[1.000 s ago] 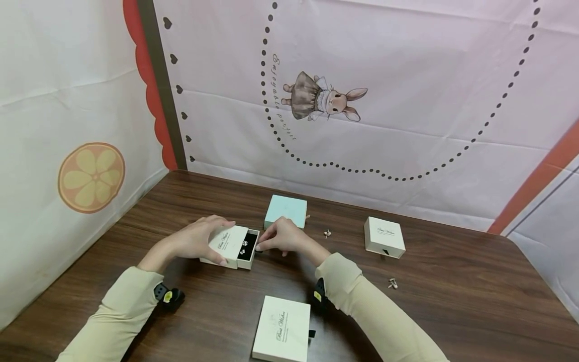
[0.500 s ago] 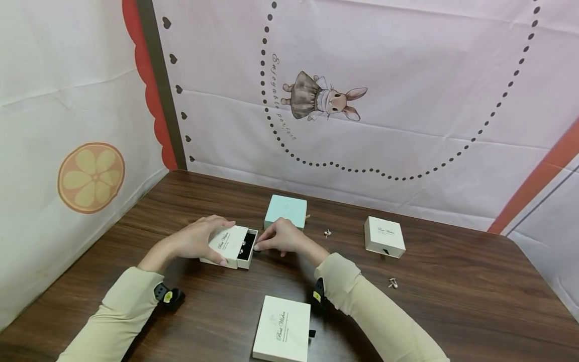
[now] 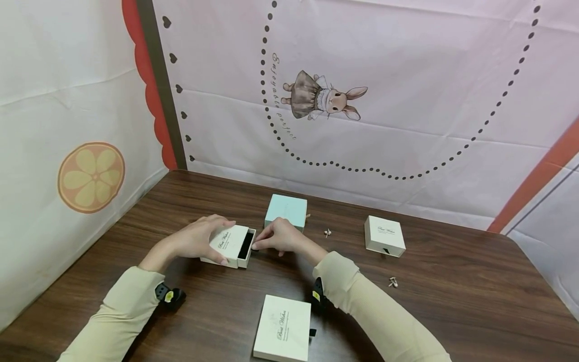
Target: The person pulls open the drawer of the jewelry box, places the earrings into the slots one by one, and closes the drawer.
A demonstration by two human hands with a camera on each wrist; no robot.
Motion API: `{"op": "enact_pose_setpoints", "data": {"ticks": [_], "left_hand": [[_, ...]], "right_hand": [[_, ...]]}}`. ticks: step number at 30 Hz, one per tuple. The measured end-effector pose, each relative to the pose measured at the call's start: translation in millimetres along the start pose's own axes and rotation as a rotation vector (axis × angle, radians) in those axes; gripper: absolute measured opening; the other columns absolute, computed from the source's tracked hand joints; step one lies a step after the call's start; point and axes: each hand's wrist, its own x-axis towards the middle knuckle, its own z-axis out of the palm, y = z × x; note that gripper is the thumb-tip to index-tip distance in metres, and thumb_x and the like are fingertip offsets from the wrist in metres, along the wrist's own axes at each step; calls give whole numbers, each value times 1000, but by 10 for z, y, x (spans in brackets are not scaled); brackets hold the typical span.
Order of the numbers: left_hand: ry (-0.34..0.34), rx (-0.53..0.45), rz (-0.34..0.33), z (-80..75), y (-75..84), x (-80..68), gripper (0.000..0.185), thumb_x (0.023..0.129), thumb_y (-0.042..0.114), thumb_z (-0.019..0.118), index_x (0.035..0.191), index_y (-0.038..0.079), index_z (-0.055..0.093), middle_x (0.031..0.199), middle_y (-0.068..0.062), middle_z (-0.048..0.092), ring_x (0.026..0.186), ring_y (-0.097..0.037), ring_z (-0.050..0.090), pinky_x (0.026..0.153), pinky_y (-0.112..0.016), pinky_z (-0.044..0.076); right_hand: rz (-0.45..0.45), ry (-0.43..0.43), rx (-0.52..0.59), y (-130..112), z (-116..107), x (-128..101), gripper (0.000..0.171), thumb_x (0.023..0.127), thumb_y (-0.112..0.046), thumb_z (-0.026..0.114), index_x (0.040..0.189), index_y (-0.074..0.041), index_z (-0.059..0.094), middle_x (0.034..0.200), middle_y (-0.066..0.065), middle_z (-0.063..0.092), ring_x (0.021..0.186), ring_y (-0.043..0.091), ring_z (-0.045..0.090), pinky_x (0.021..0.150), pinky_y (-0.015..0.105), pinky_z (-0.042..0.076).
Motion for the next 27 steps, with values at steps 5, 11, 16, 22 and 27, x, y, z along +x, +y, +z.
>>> {"op": "enact_pose_setpoints", "data": {"ticks": [5,11,16,22,27], "left_hand": [[-2,3,-2,-6,7,2,89,60,43,81,132,4,45,129,-14,46,112,-32,42,85,-48,37],[-3,-3,-5,-13,19,-5,89,60,43,81,132,4,45,129,-14,47,111,-31,43,84,-47,37],[-1,1,-4,-13,24,-6,89,60,43,82,132,4,45,128,-14,47,109,-29,44,82,-44,38],[-2,2,1,-10,27,-5,89,61,43,81,132,3,45,128,-14,47,107,-29,44,81,-42,38],[-6,2,6,-7,27,-1,89,61,41,82,131,2,45,128,-14,47,106,-28,45,80,-42,38]], "right_hand": [[-2,-8,-2,-2,7,16,17,81,-27,69,91,-13,74,69,-5,66,34,10,41,39,25,44],[-11,-27,7,1,18,32,20,81,-29,69,94,-14,73,78,-5,67,34,10,41,39,26,44],[-20,-46,1,-22,28,35,21,82,-28,68,97,-14,73,84,-1,68,33,10,41,40,27,45],[-38,-84,-5,-61,56,36,25,84,-27,66,105,-13,70,106,3,66,34,12,43,43,28,47],[-36,-85,-2,-66,69,40,25,84,-26,65,105,-13,70,108,2,66,34,12,43,42,28,47]]}}
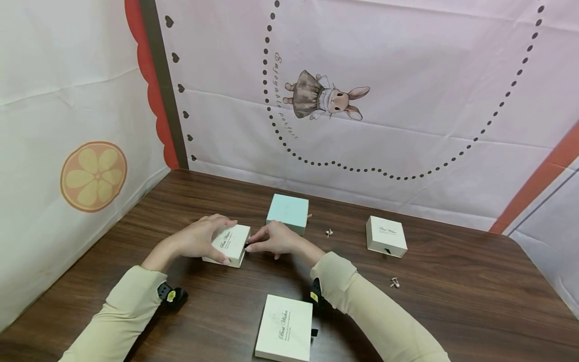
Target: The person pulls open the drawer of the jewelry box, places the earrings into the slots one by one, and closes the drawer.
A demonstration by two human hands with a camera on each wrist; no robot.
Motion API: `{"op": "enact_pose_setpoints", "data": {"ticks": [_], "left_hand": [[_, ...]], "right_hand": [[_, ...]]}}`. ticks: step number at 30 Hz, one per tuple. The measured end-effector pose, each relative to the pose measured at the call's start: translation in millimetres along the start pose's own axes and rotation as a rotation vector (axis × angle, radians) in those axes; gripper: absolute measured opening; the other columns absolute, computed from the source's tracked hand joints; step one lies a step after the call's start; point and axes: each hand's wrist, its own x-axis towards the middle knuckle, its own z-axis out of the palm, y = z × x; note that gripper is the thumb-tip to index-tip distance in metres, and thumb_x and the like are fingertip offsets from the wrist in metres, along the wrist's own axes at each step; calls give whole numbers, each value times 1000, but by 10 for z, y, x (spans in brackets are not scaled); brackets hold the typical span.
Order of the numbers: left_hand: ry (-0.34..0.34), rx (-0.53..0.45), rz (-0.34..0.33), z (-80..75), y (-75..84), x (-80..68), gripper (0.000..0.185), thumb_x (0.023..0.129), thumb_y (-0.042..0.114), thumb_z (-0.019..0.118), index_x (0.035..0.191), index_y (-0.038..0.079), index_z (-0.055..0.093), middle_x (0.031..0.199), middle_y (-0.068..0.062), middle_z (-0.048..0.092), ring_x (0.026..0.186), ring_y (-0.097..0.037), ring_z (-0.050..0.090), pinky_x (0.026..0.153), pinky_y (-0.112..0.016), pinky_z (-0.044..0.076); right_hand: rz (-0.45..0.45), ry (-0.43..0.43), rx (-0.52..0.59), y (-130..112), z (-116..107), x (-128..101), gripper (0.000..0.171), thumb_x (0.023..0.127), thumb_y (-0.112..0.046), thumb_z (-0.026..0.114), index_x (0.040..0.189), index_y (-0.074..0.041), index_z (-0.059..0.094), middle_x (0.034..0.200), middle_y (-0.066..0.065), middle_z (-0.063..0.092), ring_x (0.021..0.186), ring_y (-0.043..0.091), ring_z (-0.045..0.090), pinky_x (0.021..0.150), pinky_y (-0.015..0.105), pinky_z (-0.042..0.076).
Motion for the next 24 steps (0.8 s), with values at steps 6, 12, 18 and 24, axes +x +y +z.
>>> {"op": "enact_pose_setpoints", "data": {"ticks": [6,12,18,24], "left_hand": [[1,3,2,13,17,50,88,61,40,82,131,2,45,127,-14,48,104,-27,45,79,-41,38],[-14,9,0,5,43,51,92,60,41,82,133,2,42,131,-17,44,113,-35,41,86,-51,37],[-32,7,-18,-9,53,26,101,59,46,81,138,2,35,140,-23,32,126,-44,27,94,-62,27],[22,16,0,-16,130,101,98,63,46,79,138,1,34,143,-25,27,128,-47,20,95,-65,24]], "right_hand": [[10,1,11,43,-41,-27,25,84,-27,65,106,-15,70,99,4,68,33,12,42,42,28,46],[28,-16,34,100,-120,-100,27,85,-28,64,108,-15,69,68,12,64,33,14,41,43,29,47],[57,3,87,177,-236,-205,26,85,-28,65,106,-14,70,84,5,69,33,16,38,46,31,48],[96,54,112,206,-384,-287,26,84,-29,66,104,-13,71,101,3,67,34,14,38,44,29,46]]}}
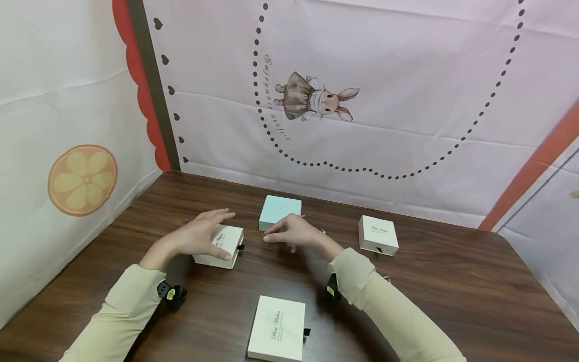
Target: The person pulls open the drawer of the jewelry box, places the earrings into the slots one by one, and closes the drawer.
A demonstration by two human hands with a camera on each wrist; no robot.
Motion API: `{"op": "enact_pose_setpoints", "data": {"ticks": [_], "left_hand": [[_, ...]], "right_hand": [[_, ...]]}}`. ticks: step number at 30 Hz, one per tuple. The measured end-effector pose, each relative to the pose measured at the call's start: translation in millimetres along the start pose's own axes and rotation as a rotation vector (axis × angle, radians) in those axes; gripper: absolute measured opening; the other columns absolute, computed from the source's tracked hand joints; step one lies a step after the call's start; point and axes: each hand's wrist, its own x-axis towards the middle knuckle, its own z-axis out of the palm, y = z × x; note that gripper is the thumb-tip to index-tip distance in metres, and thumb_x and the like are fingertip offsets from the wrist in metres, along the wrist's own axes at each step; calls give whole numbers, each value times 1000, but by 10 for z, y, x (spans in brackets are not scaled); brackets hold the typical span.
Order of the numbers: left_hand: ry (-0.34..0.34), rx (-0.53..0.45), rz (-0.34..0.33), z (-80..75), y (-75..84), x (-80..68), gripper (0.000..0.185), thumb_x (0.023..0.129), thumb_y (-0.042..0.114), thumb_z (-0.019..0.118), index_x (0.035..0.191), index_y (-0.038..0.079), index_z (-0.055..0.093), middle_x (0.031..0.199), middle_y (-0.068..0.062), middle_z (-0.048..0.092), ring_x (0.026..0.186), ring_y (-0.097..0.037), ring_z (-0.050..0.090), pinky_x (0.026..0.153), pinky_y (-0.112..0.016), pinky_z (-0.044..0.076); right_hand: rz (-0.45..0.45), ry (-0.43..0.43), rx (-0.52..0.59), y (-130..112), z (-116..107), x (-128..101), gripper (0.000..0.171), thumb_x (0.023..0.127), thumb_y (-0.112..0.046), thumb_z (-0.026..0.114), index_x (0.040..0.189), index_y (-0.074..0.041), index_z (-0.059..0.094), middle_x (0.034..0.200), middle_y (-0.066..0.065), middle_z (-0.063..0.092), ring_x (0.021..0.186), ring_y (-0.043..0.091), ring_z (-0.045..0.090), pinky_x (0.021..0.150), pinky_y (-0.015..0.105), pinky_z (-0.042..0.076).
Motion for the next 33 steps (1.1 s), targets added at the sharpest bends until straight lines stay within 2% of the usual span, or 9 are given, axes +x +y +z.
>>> {"op": "enact_pose_setpoints", "data": {"ticks": [4,12,17,22,28,33], "left_hand": [[15,-7,7,12,57,109,95,67,48,76,139,2,33,144,-22,27,129,-46,21,95,-64,25],[30,-51,31,102,197,401,85,75,47,69,140,6,33,142,-19,33,128,-38,30,98,-57,29],[27,-58,51,164,315,573,83,76,44,70,140,5,33,141,-19,34,128,-36,32,100,-53,29],[28,-50,70,217,403,735,80,77,39,70,139,5,34,140,-20,35,126,-35,35,99,-51,31],[17,-46,63,286,494,921,78,77,38,71,138,6,36,139,-20,36,125,-34,37,98,-49,33],[-3,-63,34,325,588,1052,77,76,34,73,139,7,36,141,-17,35,128,-34,32,99,-49,31]], "right_hand": [[24,49,29,36,-107,-40,25,83,-28,67,102,-14,71,107,2,65,36,13,38,44,30,46],[14,149,24,138,-324,-133,22,84,-28,65,101,-14,71,103,2,66,39,13,38,46,36,49],[50,221,59,219,-409,-177,22,85,-26,64,100,-12,72,100,4,67,37,12,42,45,34,48],[65,268,58,281,-471,-195,24,85,-25,64,101,-9,71,97,11,67,36,12,45,43,30,47],[97,342,84,334,-519,-218,25,87,-23,62,104,-7,69,96,14,67,36,12,42,45,33,48],[132,391,107,403,-519,-204,27,89,-21,59,109,-5,65,102,11,64,36,10,40,45,29,46]]}}
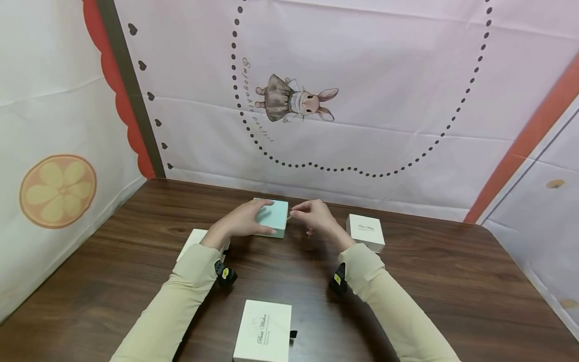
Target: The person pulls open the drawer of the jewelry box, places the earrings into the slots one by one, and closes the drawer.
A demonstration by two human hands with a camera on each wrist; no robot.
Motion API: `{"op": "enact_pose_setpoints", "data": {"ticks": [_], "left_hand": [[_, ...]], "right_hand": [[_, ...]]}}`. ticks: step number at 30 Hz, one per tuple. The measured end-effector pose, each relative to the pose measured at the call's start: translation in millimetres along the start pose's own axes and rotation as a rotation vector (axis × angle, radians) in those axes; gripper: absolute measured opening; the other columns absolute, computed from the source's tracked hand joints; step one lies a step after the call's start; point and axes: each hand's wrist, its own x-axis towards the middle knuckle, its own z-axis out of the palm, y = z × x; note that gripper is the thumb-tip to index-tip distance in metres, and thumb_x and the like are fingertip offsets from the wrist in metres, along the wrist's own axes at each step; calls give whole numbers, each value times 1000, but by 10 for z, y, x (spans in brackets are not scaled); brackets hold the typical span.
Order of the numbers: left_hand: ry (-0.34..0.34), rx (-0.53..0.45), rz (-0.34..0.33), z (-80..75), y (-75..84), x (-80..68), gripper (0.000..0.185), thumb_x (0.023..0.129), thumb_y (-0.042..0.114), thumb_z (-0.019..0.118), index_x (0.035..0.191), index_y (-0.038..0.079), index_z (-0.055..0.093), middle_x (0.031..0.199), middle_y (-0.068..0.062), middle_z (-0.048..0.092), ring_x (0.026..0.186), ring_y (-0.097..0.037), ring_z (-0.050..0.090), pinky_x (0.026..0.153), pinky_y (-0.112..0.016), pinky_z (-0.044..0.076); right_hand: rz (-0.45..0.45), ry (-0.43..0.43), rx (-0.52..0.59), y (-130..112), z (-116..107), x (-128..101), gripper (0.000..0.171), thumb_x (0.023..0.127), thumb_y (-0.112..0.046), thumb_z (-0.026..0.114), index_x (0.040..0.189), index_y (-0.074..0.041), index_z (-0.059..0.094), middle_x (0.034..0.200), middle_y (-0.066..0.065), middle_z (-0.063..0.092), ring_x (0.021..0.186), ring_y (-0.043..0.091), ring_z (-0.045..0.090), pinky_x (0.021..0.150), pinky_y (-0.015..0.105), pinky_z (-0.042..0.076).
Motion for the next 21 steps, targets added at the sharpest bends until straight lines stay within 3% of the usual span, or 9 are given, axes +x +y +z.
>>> {"op": "enact_pose_setpoints", "data": {"ticks": [3,5,8,10,14,17,21], "left_hand": [[-3,-2,-8,18,34,71,79,73,32,75,138,8,37,140,-16,36,126,-32,35,98,-48,32],[1,0,-6,20,59,121,80,72,30,77,137,7,38,139,-16,37,122,-31,39,96,-46,34],[8,0,-18,14,78,194,82,69,29,80,136,6,39,137,-15,40,116,-31,43,92,-45,37],[3,0,-37,5,78,233,84,67,28,81,137,6,39,137,-15,40,115,-31,43,92,-45,38],[-21,-6,-94,-1,55,280,86,66,27,82,137,8,38,141,-14,35,123,-32,37,96,-47,34],[-47,-5,-97,10,47,299,87,65,27,82,138,6,38,145,-18,28,131,-38,25,101,-52,27],[-75,7,-91,38,61,318,88,65,26,83,137,4,38,146,-21,22,134,-44,10,104,-55,18]], "right_hand": [[7,-1,-5,27,24,28,28,89,-21,58,111,-5,65,96,12,65,35,9,40,44,27,46],[5,-11,-12,39,41,47,27,90,-20,58,111,-4,65,81,11,65,34,9,39,44,26,46],[1,-25,-22,50,65,75,26,90,-19,57,110,-4,65,55,5,53,33,8,36,43,27,46],[6,-34,-25,55,85,91,25,91,-19,56,109,-4,66,47,2,43,33,8,34,43,27,47],[23,-39,-20,78,129,116,24,91,-17,55,108,-5,67,56,5,51,34,7,33,41,26,46],[25,-31,-19,100,156,128,24,90,-15,54,107,-5,67,74,9,63,34,7,33,40,25,45],[25,4,-24,115,180,138,22,89,-14,55,105,-6,68,81,8,68,33,7,34,38,24,43]]}}
